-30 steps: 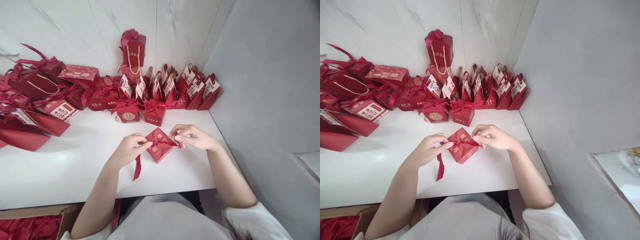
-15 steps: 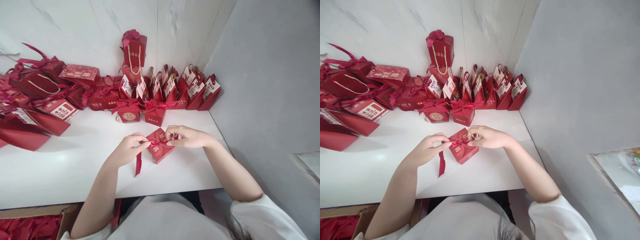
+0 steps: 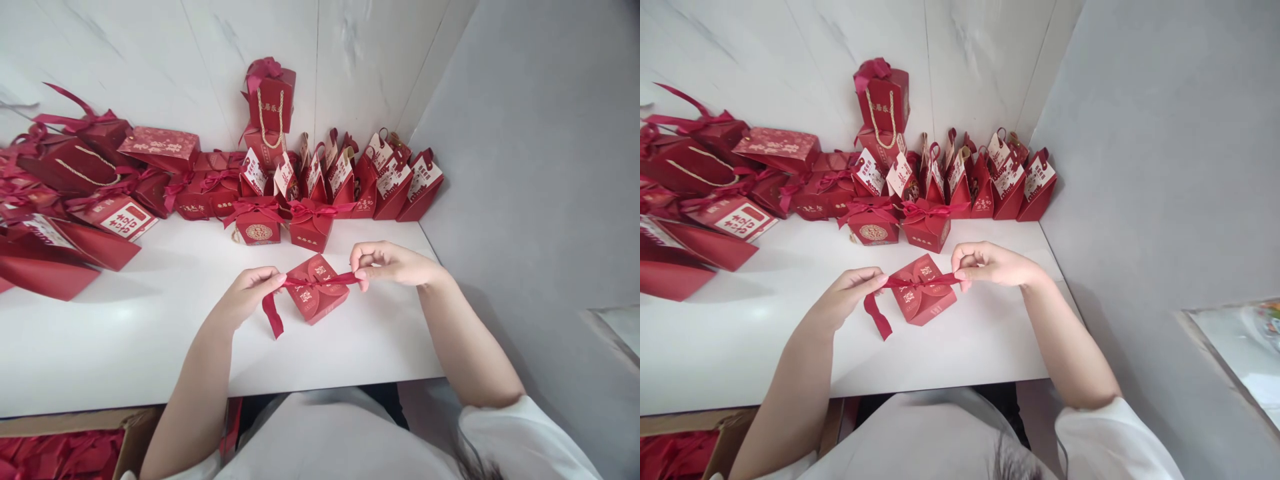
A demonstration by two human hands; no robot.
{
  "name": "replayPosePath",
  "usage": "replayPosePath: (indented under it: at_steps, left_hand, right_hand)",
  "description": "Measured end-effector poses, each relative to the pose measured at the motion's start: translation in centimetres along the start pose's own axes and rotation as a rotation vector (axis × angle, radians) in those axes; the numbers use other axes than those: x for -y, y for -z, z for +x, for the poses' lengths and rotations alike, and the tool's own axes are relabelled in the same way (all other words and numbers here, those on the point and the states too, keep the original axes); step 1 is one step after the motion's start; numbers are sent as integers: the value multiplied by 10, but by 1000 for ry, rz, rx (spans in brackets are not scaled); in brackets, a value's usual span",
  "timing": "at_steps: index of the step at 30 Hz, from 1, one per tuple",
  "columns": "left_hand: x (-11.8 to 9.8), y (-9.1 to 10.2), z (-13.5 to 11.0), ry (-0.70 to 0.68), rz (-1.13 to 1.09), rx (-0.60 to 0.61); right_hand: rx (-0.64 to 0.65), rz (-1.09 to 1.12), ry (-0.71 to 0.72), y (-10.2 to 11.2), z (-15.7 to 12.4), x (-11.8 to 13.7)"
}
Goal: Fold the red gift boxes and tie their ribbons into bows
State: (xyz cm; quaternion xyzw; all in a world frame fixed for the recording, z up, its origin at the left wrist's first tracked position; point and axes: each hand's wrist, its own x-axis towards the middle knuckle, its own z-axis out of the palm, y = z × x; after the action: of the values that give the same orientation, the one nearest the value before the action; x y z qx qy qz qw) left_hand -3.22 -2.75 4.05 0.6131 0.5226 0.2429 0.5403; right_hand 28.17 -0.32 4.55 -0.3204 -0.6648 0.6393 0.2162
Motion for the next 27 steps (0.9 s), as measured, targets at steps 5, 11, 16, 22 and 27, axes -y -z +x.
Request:
replayPosePath:
  at_steps: [5,11,16,22,27]
  left_hand:
    - [14,12,5,-6,-51,-37]
    - [24,29,1,-22,-19,60]
    - [15,31,-4,52,145,-127]
    - [-18,-16,6,-388,372,-327]
    - [-18,-45,23,-470,397,-200]
  right_hand:
    - [-109,-105,-1,17,-19,-15]
    - [24,-494,-350,30,-28,-36]
    - [-176,-550,-119,9,-23,-18]
    - [-342,-612,286,-25,5,-7]
    - [-273,-708,330,-34,22,-10]
